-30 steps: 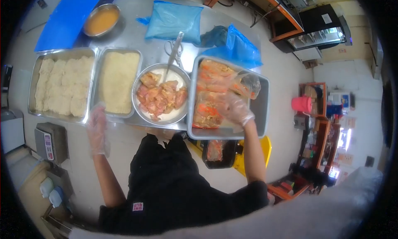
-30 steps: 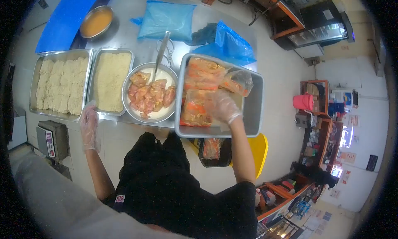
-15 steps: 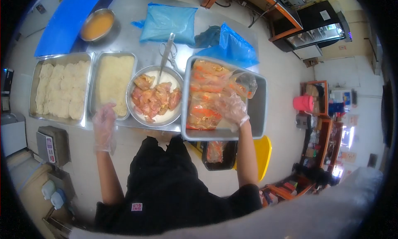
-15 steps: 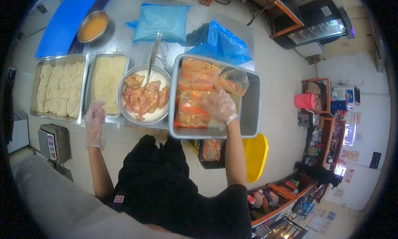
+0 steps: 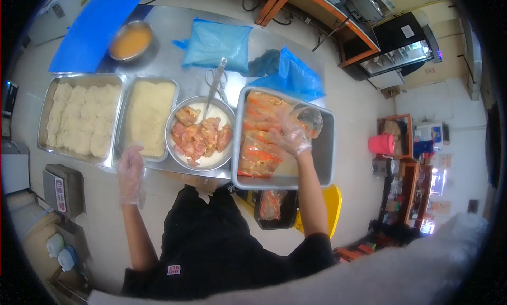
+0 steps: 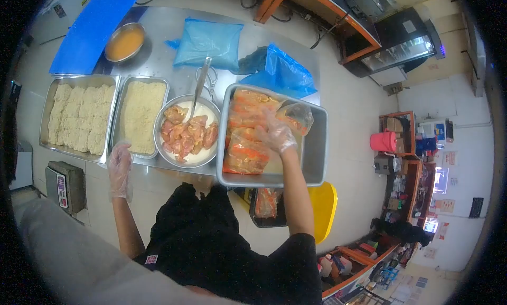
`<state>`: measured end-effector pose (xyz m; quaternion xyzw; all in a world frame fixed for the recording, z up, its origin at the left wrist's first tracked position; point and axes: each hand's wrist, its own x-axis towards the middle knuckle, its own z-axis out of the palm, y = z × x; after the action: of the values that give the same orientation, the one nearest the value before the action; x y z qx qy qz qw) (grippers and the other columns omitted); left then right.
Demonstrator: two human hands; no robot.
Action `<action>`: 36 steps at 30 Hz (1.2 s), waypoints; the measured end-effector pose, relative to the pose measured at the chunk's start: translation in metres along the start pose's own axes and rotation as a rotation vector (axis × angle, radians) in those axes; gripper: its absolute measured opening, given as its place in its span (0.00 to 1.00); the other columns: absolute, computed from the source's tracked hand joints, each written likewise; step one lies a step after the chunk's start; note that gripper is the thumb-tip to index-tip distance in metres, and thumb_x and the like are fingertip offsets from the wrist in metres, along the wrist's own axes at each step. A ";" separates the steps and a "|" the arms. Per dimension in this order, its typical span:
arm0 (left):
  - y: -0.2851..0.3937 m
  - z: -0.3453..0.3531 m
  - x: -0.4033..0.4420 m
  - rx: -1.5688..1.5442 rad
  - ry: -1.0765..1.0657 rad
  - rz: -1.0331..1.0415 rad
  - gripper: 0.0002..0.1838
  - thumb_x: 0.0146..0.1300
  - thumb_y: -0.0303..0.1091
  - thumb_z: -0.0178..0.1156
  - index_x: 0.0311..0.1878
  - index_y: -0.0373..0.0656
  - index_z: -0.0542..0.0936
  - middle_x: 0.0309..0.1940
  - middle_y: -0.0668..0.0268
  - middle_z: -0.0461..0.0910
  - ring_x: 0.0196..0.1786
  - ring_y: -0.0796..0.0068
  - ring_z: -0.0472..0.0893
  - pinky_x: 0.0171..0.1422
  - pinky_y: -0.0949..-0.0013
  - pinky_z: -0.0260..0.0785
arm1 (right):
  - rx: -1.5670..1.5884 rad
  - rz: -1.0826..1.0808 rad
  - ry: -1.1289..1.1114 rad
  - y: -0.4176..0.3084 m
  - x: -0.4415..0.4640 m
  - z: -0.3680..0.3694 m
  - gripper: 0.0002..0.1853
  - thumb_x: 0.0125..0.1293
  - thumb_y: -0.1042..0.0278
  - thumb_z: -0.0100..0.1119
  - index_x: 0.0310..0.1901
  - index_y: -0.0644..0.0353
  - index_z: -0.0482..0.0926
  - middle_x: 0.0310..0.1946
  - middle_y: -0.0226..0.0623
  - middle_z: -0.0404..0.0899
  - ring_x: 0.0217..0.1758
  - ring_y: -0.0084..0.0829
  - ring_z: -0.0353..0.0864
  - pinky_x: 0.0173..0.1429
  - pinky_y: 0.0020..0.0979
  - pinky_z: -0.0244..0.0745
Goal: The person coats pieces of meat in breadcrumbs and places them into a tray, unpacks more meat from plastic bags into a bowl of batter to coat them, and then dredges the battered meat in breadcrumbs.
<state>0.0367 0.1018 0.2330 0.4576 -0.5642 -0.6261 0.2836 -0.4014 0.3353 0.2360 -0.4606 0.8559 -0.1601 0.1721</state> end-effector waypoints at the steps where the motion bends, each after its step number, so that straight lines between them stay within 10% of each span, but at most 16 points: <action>1: -0.001 -0.001 0.000 0.001 -0.012 0.022 0.11 0.76 0.35 0.55 0.53 0.39 0.80 0.30 0.79 0.66 0.31 0.89 0.63 0.34 0.81 0.56 | -0.012 -0.035 0.025 0.000 0.007 0.010 0.21 0.67 0.62 0.57 0.63 0.47 0.78 0.44 0.46 0.86 0.43 0.48 0.87 0.49 0.48 0.81; 5: -0.002 -0.008 0.003 -0.008 -0.007 0.036 0.11 0.76 0.35 0.55 0.53 0.40 0.80 0.29 0.79 0.67 0.31 0.89 0.64 0.34 0.80 0.57 | -0.583 -0.057 -0.184 -0.027 -0.001 0.024 0.15 0.66 0.62 0.58 0.52 0.53 0.82 0.38 0.47 0.86 0.40 0.48 0.88 0.42 0.48 0.82; 10: -0.011 -0.020 -0.003 -0.028 0.097 -0.021 0.11 0.76 0.35 0.55 0.53 0.41 0.80 0.30 0.79 0.67 0.31 0.89 0.65 0.33 0.80 0.57 | -0.449 -0.026 -0.138 -0.030 -0.038 0.032 0.10 0.65 0.60 0.58 0.38 0.58 0.81 0.29 0.48 0.84 0.36 0.49 0.87 0.39 0.49 0.82; 17: -0.009 -0.030 -0.001 -0.067 0.108 -0.020 0.11 0.76 0.34 0.56 0.53 0.40 0.79 0.29 0.79 0.67 0.31 0.89 0.65 0.33 0.80 0.58 | -0.455 -0.239 -0.123 -0.057 -0.035 0.018 0.16 0.65 0.55 0.61 0.50 0.50 0.85 0.65 0.55 0.72 0.54 0.49 0.81 0.56 0.47 0.78; 22: -0.008 -0.032 0.002 -0.104 0.118 -0.013 0.11 0.76 0.34 0.56 0.54 0.40 0.79 0.28 0.79 0.67 0.30 0.88 0.64 0.34 0.80 0.57 | -0.699 -0.312 0.028 -0.046 -0.027 -0.006 0.16 0.63 0.55 0.63 0.50 0.46 0.88 0.73 0.52 0.63 0.62 0.52 0.75 0.69 0.47 0.71; 28: 0.004 -0.024 0.001 -0.117 0.144 -0.050 0.11 0.76 0.35 0.56 0.54 0.40 0.79 0.28 0.79 0.67 0.31 0.88 0.65 0.34 0.81 0.57 | -0.482 -0.154 -0.035 -0.030 0.005 -0.009 0.13 0.64 0.57 0.61 0.41 0.55 0.88 0.71 0.51 0.68 0.63 0.54 0.76 0.70 0.47 0.71; 36: -0.008 -0.025 0.001 -0.065 0.118 -0.059 0.11 0.76 0.35 0.56 0.55 0.40 0.78 0.29 0.79 0.67 0.31 0.89 0.64 0.33 0.81 0.56 | -0.294 -0.056 -0.018 0.000 0.011 0.030 0.15 0.69 0.57 0.55 0.46 0.57 0.85 0.44 0.47 0.85 0.49 0.51 0.84 0.55 0.49 0.79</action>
<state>0.0604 0.0914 0.2264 0.5009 -0.5120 -0.6240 0.3125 -0.3938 0.3228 0.2072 -0.5059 0.8554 -0.0333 0.1059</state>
